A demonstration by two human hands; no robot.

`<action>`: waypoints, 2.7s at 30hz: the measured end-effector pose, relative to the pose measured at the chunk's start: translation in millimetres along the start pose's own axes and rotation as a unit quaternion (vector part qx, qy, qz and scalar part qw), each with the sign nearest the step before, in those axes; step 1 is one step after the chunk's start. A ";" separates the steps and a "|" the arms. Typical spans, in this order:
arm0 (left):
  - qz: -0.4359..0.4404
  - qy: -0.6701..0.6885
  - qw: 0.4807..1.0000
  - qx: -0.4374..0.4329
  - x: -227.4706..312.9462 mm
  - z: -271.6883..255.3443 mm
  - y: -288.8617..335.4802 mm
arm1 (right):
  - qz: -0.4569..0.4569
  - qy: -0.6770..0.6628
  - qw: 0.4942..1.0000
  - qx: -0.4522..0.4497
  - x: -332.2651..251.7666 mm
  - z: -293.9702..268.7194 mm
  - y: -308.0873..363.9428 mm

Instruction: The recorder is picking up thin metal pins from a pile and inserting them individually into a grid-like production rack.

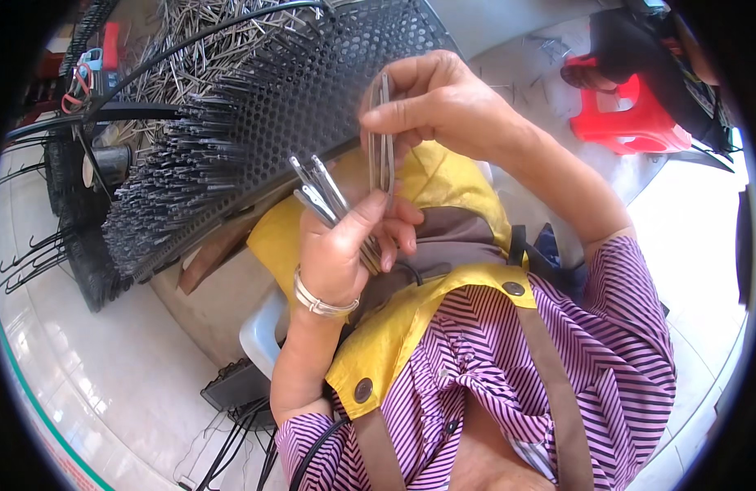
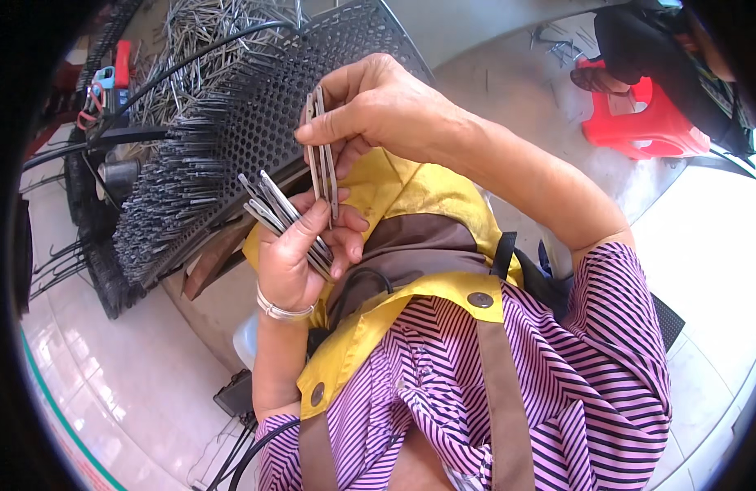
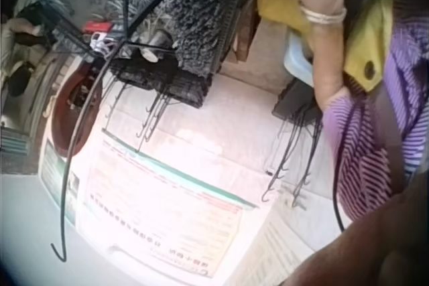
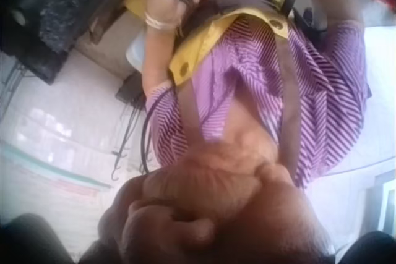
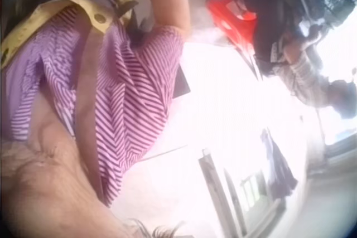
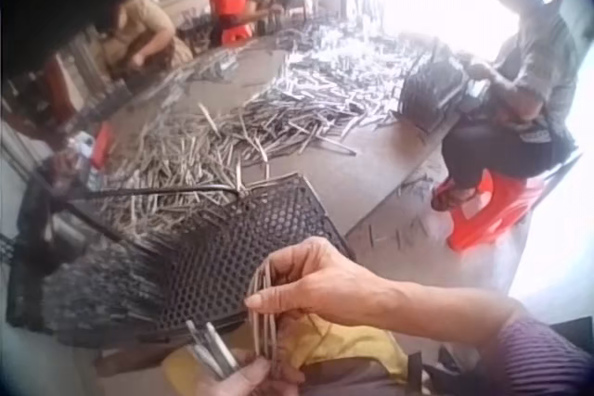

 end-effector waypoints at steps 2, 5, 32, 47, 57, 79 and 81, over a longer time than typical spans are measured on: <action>-0.006 0.019 1.000 0.017 -1.2 1.9 0.3 | 0.038 0.018 0.999 -0.023 -2.6 -5.4 -0.2; 0.013 0.053 0.998 0.010 -0.7 -0.7 0.0 | -0.030 -0.019 0.998 0.054 -21.6 -21.8 -7.9; -0.026 0.146 0.988 0.053 -25.1 -18.8 -2.2 | -0.229 0.092 0.947 0.204 -50.7 -68.7 -72.0; -0.043 0.154 0.986 0.056 -25.8 -18.9 -4.0 | -0.244 0.182 0.942 0.144 -53.8 -64.4 -76.8; -0.050 0.162 0.984 0.057 -25.3 -17.7 -5.1 | -0.290 0.382 0.866 0.138 -39.0 -51.8 -81.9; -0.056 0.164 0.983 0.062 -26.6 -20.7 -5.2 | -0.328 0.488 0.785 0.195 -62.7 -16.1 -72.8; -0.049 0.179 0.982 0.034 -25.2 -20.2 -5.0 | -0.402 0.541 0.691 0.262 -61.6 -7.7 -61.4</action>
Point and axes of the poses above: each hand's wrist, its own y-axis away from the middle knuckle, its own z-axis out of the palm, x = y × z, the point moved 3 cm from there along -y, towards the middle knuckle, and after that the axes turned 4 degrees about -x, right-handed, at the moved point
